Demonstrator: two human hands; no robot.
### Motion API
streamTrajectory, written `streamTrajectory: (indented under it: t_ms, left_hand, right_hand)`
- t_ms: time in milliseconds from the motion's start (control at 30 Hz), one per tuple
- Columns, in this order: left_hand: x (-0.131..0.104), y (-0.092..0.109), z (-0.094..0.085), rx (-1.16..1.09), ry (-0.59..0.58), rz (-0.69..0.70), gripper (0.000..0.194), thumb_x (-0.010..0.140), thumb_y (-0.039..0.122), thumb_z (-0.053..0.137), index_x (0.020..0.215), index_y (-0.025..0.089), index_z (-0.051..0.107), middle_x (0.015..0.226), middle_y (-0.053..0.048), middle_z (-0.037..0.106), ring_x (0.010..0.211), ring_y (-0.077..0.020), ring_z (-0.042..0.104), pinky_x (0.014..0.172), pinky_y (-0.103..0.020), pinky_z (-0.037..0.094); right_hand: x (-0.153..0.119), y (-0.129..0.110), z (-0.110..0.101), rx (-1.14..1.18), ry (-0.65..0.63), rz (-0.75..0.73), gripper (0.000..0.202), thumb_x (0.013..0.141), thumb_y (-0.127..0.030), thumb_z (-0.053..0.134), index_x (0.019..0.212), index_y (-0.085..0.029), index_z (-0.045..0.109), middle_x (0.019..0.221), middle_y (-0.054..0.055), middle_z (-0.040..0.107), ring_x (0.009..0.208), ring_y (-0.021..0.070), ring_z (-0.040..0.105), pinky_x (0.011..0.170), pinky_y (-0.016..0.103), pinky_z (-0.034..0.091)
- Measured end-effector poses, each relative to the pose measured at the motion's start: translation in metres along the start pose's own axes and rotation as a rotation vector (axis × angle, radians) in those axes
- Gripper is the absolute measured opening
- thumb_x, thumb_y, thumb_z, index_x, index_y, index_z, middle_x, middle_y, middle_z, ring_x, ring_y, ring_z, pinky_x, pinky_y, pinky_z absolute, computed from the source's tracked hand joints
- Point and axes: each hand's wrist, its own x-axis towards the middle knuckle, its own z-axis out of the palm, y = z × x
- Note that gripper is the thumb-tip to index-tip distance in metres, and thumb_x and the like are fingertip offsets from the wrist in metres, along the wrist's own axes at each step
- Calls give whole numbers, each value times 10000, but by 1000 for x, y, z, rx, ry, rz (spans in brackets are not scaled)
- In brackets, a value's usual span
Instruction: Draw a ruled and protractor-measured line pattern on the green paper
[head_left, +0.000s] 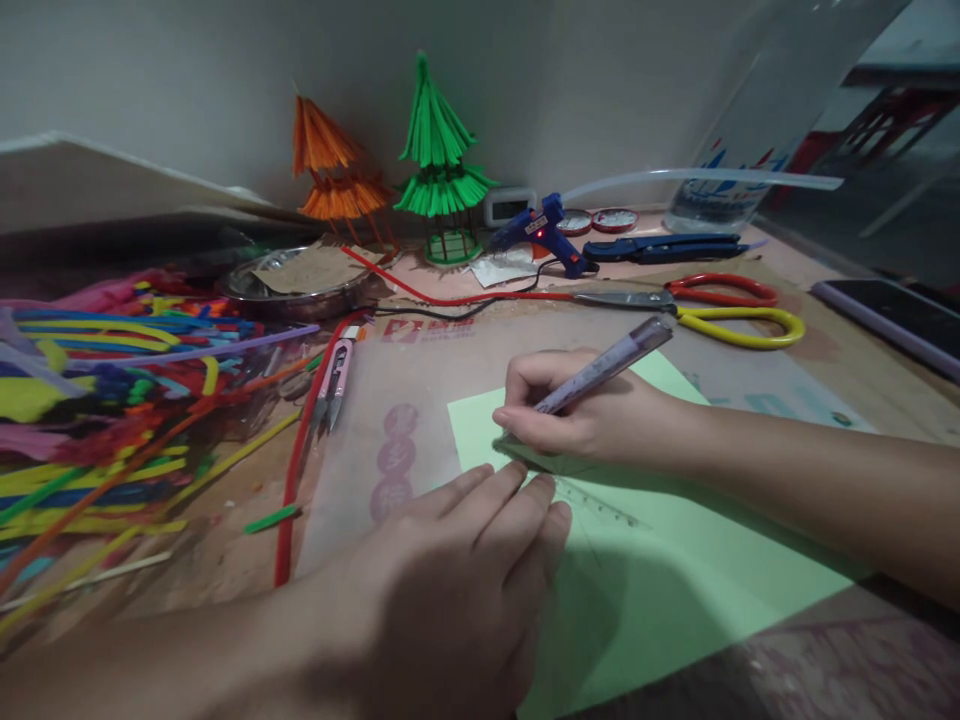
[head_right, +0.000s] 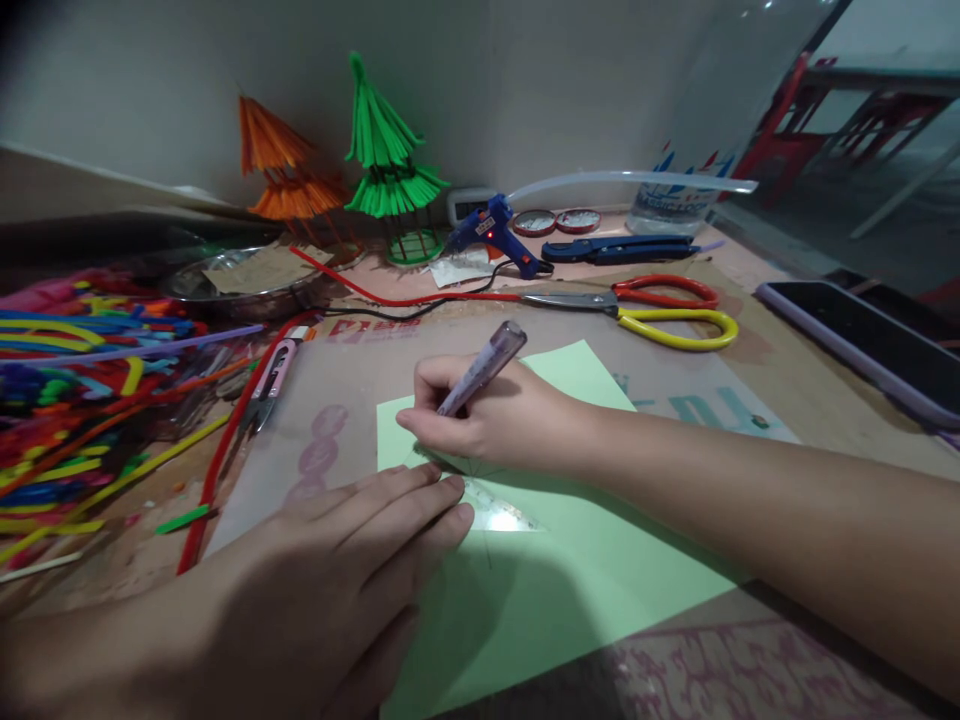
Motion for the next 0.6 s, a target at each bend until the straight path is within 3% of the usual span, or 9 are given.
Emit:
streamTrajectory:
  t_ms: [133, 367, 600]
  left_hand:
    - [0, 0, 1, 24, 42, -11, 470, 1051, 388, 481, 1407, 116, 625, 1400, -118, 688, 1280, -277, 600, 1102, -369, 454]
    - [-1, 2, 0, 18, -1, -9, 493, 1062, 378, 456, 1440, 95, 597, 1414, -146, 673, 1295, -291, 584, 1094, -393, 457]
    - [-2, 1, 3, 11, 68, -10, 465, 1054, 363, 450, 1399, 107, 627, 1360, -124, 701, 1264, -278, 600, 1092, -370, 450]
  right_hand:
    - [0, 1, 1, -1, -5, 0, 223, 898, -335, 635, 731, -212, 553, 647, -30, 592, 604, 120, 494, 541, 260, 356]
    - [-1, 0, 0, -28, -2, -3, 222, 898, -334, 636, 732, -210, 558, 652, -26, 600, 605, 120, 495, 548, 262, 346]
    - [0, 0, 0, -36, -6, -9, 225, 902, -329, 634, 729, -210, 554, 649, -28, 596, 605, 117, 488, 541, 263, 337]
